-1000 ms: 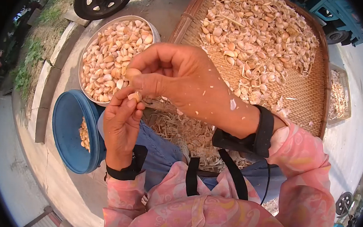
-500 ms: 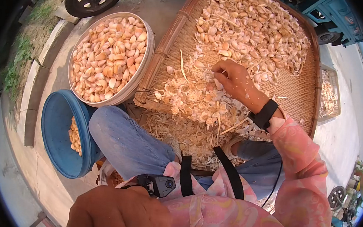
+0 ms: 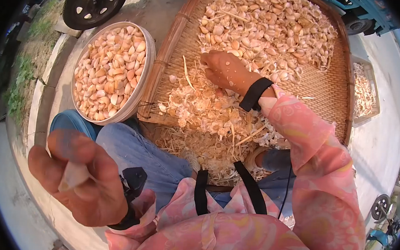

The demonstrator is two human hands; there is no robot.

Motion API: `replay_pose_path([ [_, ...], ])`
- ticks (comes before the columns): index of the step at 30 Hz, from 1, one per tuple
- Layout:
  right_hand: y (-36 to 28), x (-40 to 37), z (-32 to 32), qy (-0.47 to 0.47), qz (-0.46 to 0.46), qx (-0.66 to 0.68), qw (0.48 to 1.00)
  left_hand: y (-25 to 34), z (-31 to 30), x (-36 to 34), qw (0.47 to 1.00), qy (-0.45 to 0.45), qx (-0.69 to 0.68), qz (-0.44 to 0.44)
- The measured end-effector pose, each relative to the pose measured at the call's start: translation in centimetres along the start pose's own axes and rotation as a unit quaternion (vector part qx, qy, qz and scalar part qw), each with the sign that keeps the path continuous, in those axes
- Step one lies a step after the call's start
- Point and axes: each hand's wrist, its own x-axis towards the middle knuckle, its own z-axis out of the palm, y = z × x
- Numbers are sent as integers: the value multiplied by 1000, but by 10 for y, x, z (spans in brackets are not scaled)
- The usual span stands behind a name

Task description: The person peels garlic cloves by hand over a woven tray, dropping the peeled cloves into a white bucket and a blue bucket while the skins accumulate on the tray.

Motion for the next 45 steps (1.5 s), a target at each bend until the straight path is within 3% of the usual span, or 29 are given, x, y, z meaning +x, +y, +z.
replay_pose_path([
  [2, -1, -11, -10, 5, 70, 85, 994, -25, -60, 28, 961, 107, 252, -32],
  [3, 0, -19, -9, 43, 70, 145, 986, -39, -98, 41, 934, 124, 329, -70],
  [5, -6, -34, -14, 28, 117, 308, 944, -67, -174, 55, 863, 94, 480, -123],
  [8, -22, -50, -24, 25, 144, 496, 856, -87, -167, 46, 838, 43, 541, -55],
  [9, -26, -54, -24, 37, 150, 527, 836, -86, -139, 39, 829, 18, 553, -79],
  [11, -39, -60, -16, 92, 166, 572, 798, -100, -82, 13, 884, -27, 392, -251],
  [13, -51, -67, -15, 102, 148, 596, 783, -126, -43, -19, 911, -116, 213, -333],
  [14, -54, -71, -15, 109, 139, 608, 774, -139, -27, -34, 924, -102, 154, -334],
  [15, -55, -75, -14, 118, 111, 607, 778, -147, -16, -42, 933, -91, 94, -336],
  [19, -51, -96, -28, 67, 127, 559, 816, -150, -12, -52, 932, -118, 147, -309],
  [22, -48, -104, -29, 46, 95, 474, 874, -146, -13, -56, 915, -155, 224, -298],
  [25, -56, -110, -41, 24, 62, 277, 959, -136, -8, -56, 851, -269, 431, -135],
  [28, -58, -115, -38, 129, -70, 121, 982, -129, 1, -65, 841, -265, 451, -134],
  [29, -63, -117, -37, 147, -74, 82, 983, -129, 1, -69, 843, -258, 444, -163],
  [31, -70, -122, -40, 110, -15, 135, 985, -132, -1, -77, 844, -243, 426, -219],
  [34, -59, -121, -44, 20, 136, 297, 945, -114, 1, -78, 890, -144, 227, -368],
  [35, -51, -118, -43, -15, 195, 364, 911, -100, 6, -75, 918, -166, 211, -293],
  [38, -23, -103, -28, 106, 103, 157, 976, -38, 38, -51, 957, -258, 108, -84],
  [39, -12, -96, -24, 112, 103, 120, 981, -23, 45, -51, 965, -247, -32, -88],
  [41, -1, -84, -16, 107, 68, 20, 992, 4, 53, -40, 964, -233, -121, -36],
  [42, -1, -77, -9, 106, 50, -26, 993, 8, 67, -42, 974, -175, -143, -8],
  [43, -9, -69, -15, 9, 102, -15, 995, 10, 81, -45, 979, -119, -165, 20],
  [45, -3, -60, -4, 65, 66, 30, 995, 9, 86, -47, 979, -56, -187, 62],
])
